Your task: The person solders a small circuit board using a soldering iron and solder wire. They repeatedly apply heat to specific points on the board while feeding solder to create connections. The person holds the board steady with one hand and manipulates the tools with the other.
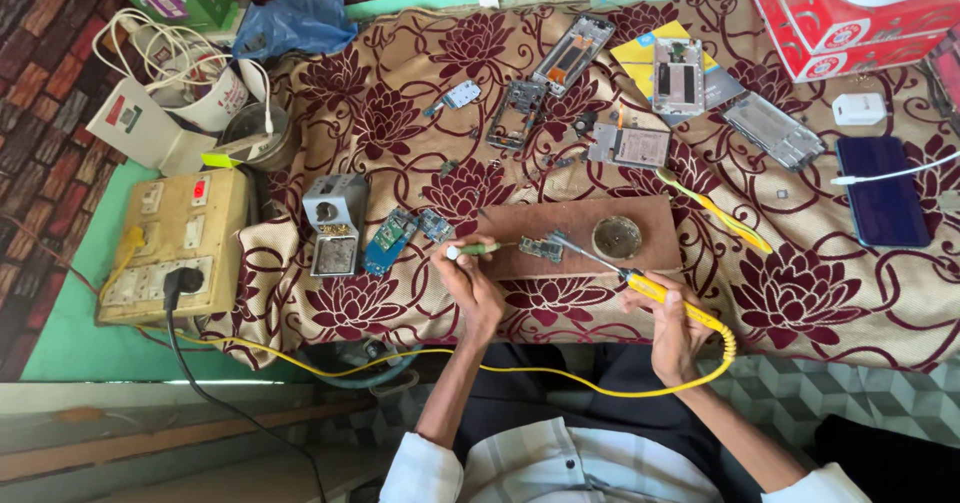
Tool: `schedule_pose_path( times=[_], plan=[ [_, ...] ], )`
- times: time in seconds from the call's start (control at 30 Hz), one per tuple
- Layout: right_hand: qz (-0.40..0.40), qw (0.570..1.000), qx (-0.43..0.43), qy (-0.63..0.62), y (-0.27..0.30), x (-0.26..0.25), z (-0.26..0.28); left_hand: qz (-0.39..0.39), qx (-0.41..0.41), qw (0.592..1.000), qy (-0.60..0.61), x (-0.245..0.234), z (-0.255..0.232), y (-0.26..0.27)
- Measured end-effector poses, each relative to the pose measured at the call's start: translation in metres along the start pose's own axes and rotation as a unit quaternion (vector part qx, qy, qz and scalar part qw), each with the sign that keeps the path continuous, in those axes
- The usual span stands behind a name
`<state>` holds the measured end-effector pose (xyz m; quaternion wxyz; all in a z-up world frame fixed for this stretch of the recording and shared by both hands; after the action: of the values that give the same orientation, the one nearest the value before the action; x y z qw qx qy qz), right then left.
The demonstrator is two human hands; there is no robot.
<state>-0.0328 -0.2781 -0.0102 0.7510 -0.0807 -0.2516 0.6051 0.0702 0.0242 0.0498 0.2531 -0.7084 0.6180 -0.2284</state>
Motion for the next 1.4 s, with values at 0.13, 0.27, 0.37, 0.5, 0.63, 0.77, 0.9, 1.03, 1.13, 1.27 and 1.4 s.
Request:
schedule_pose_path(
  times=[0.13, 0.27, 0.37, 0.5, 0.63, 0.77, 0.9, 1.03, 1.13, 1.27, 1.4],
  plan=[
    [0.035, 0.999, -0.011, 0.024, 0.0, 0.003, 0.005, 0.019, 0.019, 0.997, 0.074, 0.004, 0.004, 0.003],
    [0.037, 0.999, -0.002, 0.021, 0.0, 0.001, 0.003, 0.051, 0.043, 0.997, 0.051, 0.01, -0.011, 0.004],
    [0.041, 0.999, -0.006, 0.018, 0.0, 0.003, 0.006, 0.055, 0.027, 0.998, -0.003, 0.013, -0.017, -0.001],
    [0.034, 0.993, 0.004, 0.109, 0.002, 0.002, 0.008, 0.061, 0.009, 0.998, -0.021, 0.013, -0.017, -0.001],
    [0.028, 0.993, 0.003, 0.116, 0.0, -0.006, 0.007, 0.055, 0.011, 0.998, -0.022, 0.01, -0.012, 0.005],
    [0.019, 0.999, -0.007, 0.043, 0.001, -0.007, 0.002, 0.041, 0.031, 0.997, 0.06, 0.007, -0.005, 0.007],
    [0.018, 1.0, -0.016, 0.019, 0.001, -0.006, 0.003, 0.049, 0.022, 0.992, 0.115, 0.013, 0.003, 0.005],
    [0.003, 0.999, -0.016, 0.031, -0.001, -0.01, 0.003, 0.089, 0.017, 0.996, 0.011, 0.016, -0.006, 0.006],
    [-0.007, 0.999, -0.018, 0.031, -0.005, -0.017, 0.004, 0.116, 0.028, 0.993, -0.019, 0.021, -0.015, 0.006],
    [-0.01, 0.999, -0.017, 0.037, -0.005, -0.018, 0.001, 0.121, 0.046, 0.991, -0.034, 0.023, -0.02, 0.004],
    [0.017, 0.999, -0.025, 0.041, 0.001, -0.012, 0.001, 0.126, 0.016, 0.991, -0.039, 0.025, -0.011, 0.009]
  ],
)
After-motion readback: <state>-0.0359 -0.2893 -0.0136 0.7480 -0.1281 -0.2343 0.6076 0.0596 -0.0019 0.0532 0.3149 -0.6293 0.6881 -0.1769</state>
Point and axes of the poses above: each hand's wrist, its own y-axis away from the middle knuckle, its own x-axis out of the palm, z = x × y, the point moved 10 cm from there along -y, towards the middle knuckle, and after that the axes turned 8 degrees about z, right-handed, at the moved point
